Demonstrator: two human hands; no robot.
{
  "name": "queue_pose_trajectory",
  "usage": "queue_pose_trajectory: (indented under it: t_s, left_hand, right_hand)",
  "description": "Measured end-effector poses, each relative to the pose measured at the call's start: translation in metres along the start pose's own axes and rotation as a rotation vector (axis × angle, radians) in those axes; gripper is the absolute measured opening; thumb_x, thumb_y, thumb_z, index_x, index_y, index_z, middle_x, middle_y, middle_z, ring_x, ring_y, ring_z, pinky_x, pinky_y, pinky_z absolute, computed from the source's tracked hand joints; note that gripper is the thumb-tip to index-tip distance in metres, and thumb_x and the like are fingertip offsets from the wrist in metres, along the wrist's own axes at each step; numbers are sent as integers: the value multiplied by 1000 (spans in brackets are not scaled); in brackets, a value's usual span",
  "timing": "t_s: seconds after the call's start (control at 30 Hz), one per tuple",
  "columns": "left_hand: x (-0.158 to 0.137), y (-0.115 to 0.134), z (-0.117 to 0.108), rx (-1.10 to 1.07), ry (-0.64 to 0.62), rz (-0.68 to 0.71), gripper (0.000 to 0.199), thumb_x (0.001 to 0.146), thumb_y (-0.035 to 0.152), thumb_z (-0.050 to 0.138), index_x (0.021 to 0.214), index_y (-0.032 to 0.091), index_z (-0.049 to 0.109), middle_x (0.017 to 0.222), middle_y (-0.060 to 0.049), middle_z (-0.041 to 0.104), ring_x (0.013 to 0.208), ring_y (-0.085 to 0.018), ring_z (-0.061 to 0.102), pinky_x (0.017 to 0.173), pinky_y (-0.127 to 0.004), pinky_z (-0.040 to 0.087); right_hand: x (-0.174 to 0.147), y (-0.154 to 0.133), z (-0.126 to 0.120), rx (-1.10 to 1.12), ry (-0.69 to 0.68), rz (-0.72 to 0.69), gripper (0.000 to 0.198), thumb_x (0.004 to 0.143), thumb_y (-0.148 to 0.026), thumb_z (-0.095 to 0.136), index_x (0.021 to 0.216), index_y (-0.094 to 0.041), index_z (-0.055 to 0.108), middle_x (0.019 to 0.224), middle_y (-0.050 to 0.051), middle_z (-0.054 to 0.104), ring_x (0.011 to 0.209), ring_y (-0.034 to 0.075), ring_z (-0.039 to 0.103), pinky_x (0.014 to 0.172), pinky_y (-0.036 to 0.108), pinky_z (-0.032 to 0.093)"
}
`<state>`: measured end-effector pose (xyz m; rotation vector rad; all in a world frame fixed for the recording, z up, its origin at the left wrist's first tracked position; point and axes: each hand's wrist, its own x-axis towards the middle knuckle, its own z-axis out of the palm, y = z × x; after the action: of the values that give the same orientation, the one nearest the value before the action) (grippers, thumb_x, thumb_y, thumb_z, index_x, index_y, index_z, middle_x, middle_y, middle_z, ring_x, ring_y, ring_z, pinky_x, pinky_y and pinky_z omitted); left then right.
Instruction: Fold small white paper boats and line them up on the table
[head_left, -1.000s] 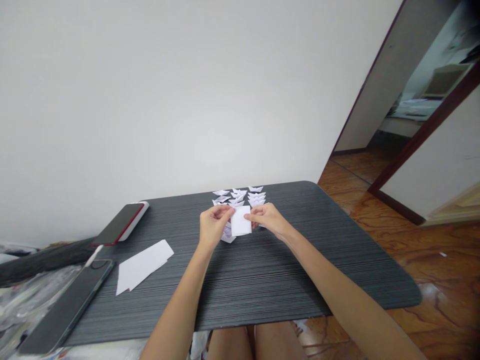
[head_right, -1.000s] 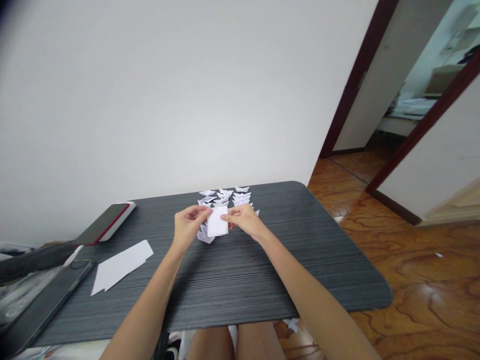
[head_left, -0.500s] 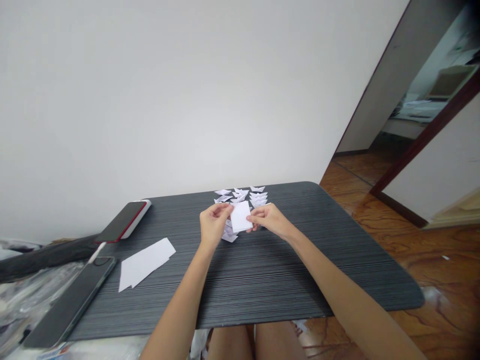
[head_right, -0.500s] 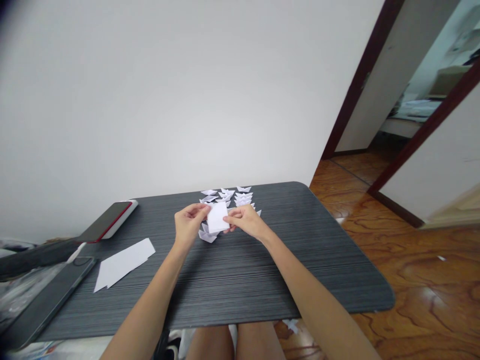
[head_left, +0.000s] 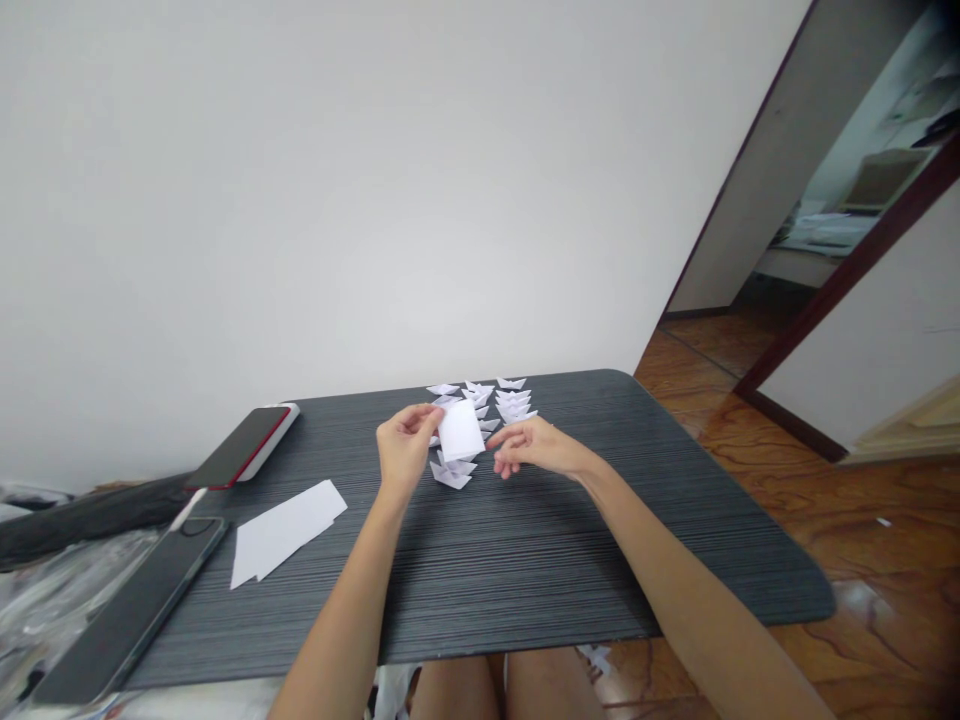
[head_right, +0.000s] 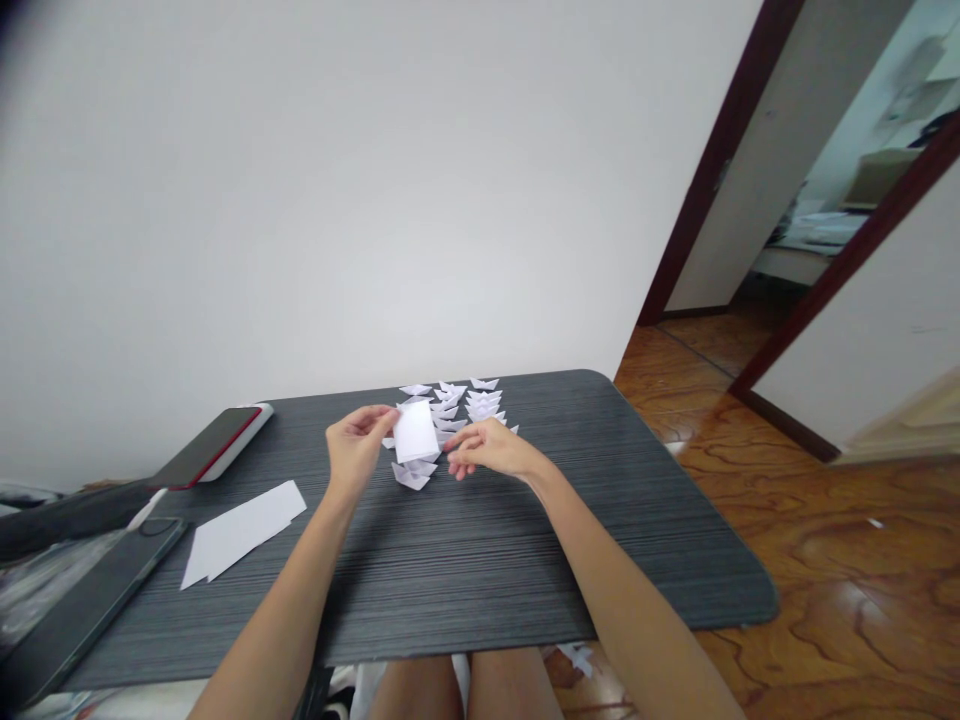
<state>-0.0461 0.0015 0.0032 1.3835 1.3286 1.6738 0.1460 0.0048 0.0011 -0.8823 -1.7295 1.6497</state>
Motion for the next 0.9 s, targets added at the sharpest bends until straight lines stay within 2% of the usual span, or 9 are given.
queue_pose_trajectory:
  t_s: [0.1, 0.2, 0.27, 0.37, 0.43, 0.57, 0.73, 0.9]
  left_hand:
    - [-4, 1, 5, -1, -80, -9, 22, 60, 31, 64, 71, 12, 63, 66, -4, 65, 54, -11, 57, 53, -22, 47]
    - [-9, 4, 11, -12, -150, -31, 22, 60, 31, 64, 70, 11, 62, 67, -4, 64, 54, -12, 57, 52, -22, 47]
    - [-11, 7, 12, -31, -211, -62, 24, 59, 31, 65, 72, 11, 61, 63, -4, 63, 51, -11, 56, 50, -21, 47]
    - [-12, 9, 12, -67, -363, -114, 27, 60, 30, 64, 77, 11, 57, 50, 1, 58, 43, -11, 55, 44, -21, 44]
    - [-12, 9, 12, -87, -441, -136, 26, 62, 31, 63, 78, 12, 54, 45, 3, 55, 39, -12, 55, 40, -20, 41]
    - [-12, 10, 9, -170, -431, -128, 25, 63, 30, 63, 79, 13, 55, 47, 2, 57, 40, -14, 56, 41, -23, 44]
    - [-11, 12, 4, -280, -519, -129, 17, 64, 26, 62, 75, 13, 63, 50, -1, 60, 44, -15, 58, 46, -25, 45]
    - [-10, 11, 1, -376, -571, -168, 7, 65, 20, 59, 62, 13, 60, 47, 0, 58, 42, -14, 56, 46, -25, 44]
  right_hand:
    - [3, 0, 2, 19, 38, -76, 28, 68, -33, 59, 83, -10, 62, 70, 6, 65, 62, 11, 58, 57, 22, 43]
    - [6, 3, 5, -20, 165, -124, 27, 68, -37, 58, 65, -10, 62, 55, 2, 60, 50, 9, 53, 50, 21, 41]
    - [8, 6, 4, -40, 271, -159, 27, 66, -37, 60, 60, -10, 62, 50, 1, 57, 45, 8, 49, 46, 20, 39]
    - [8, 7, 3, -38, 325, -192, 29, 67, -38, 58, 60, -10, 61, 49, 1, 57, 43, 8, 49, 43, 20, 38]
    - [7, 7, 3, -6, 328, -197, 30, 68, -39, 57, 69, -10, 62, 46, 1, 57, 40, 8, 48, 40, 20, 36]
    - [5, 3, 4, 101, 292, -247, 33, 67, -34, 60, 90, -11, 61, 45, -1, 56, 37, 9, 49, 40, 20, 36]
    - [2, 2, 3, 238, 164, -323, 19, 68, -27, 61, 79, -12, 65, 50, 0, 58, 44, 10, 53, 46, 23, 40]
    - [0, 2, 2, 331, 85, -341, 10, 70, -21, 57, 73, -13, 64, 50, 0, 58, 47, 11, 56, 50, 24, 41]
